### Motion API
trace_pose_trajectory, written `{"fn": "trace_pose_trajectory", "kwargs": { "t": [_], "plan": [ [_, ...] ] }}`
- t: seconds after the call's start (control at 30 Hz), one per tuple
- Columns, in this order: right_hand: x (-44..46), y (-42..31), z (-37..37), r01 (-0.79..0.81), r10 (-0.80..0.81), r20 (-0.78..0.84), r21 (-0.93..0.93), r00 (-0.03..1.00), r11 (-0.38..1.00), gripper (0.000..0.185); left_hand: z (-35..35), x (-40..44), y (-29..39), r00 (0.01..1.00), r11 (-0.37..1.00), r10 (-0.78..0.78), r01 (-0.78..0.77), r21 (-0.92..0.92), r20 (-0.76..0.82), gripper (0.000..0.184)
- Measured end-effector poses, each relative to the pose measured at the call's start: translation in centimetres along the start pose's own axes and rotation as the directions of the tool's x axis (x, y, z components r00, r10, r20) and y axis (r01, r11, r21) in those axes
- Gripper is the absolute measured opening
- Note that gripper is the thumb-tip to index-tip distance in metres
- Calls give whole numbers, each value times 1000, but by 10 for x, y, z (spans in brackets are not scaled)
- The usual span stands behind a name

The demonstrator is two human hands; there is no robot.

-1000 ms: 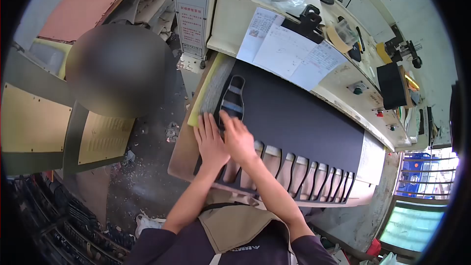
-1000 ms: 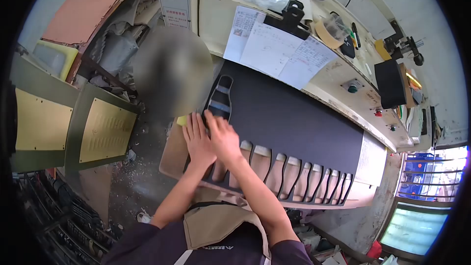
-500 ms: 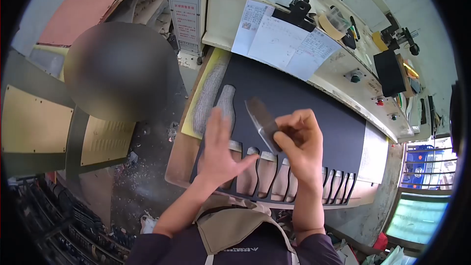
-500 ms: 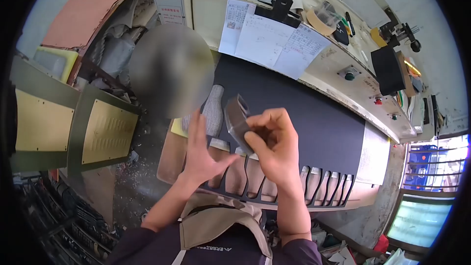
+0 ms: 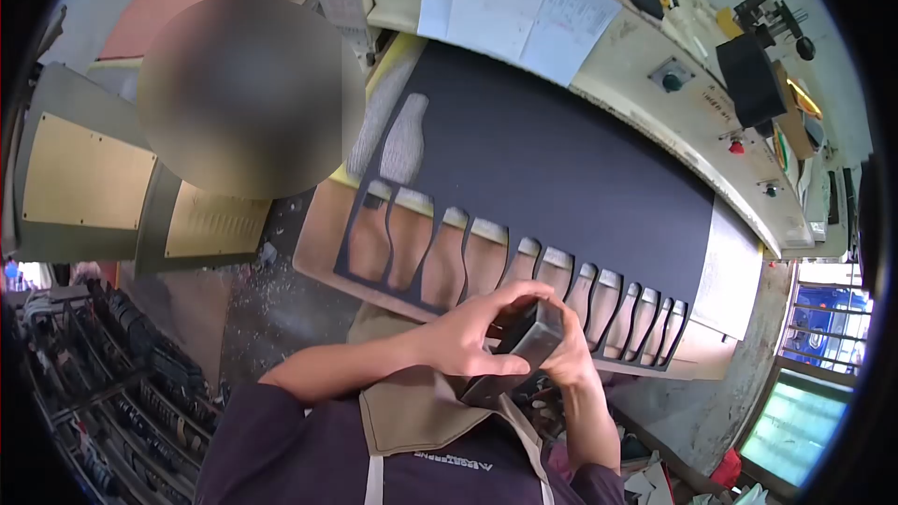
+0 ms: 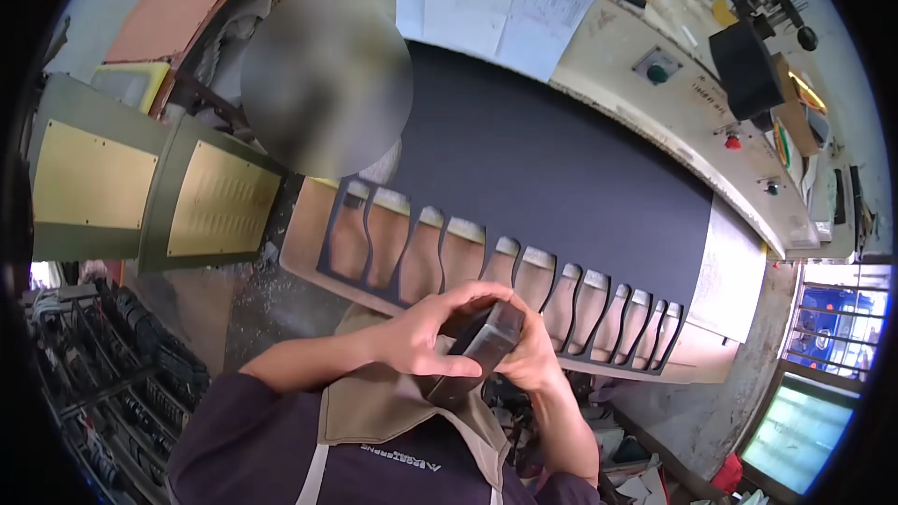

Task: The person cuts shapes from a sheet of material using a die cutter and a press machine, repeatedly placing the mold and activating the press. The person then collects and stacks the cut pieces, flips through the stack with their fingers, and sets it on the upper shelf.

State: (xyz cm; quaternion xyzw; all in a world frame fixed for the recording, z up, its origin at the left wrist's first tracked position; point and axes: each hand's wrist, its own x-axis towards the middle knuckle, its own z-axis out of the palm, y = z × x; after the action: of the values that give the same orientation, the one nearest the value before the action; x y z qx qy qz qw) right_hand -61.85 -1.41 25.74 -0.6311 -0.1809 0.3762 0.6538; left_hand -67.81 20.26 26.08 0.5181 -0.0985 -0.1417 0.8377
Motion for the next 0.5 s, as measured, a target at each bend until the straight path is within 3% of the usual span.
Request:
{"fn": "trace_pose_trajectory", "kwargs": {
  "t": [0.03,0.17,0.2,0.33,0.37,0.5],
  "plan": [
    [-8,6,-2,-16,16,10,3,1000,1000,77,6,-1,-5,1000,1000,-13,13,-7,-17,81],
    [-23,23,-4,-160,267,-148,504,952,849,82,13,0,-13,988,972,-152,155,178,-32,83],
    [-24,29,-4,-165,266,-136,501,954,849,82,10,-1,-13,988,972,-147,153,179,-43,83],
    [-50,61,-1,-470,488,68,409,870,782,81,1,-14,-19,992,980,-92,105,169,-85,90],
    [-51,65,-1,-474,492,68,408,868,780,81,4,-19,-17,992,981,-92,106,164,-87,90],
    [-30,64,11,-162,133,164,182,978,970,75,19,-38,0,971,925,32,61,374,-236,81]
  ]
}}
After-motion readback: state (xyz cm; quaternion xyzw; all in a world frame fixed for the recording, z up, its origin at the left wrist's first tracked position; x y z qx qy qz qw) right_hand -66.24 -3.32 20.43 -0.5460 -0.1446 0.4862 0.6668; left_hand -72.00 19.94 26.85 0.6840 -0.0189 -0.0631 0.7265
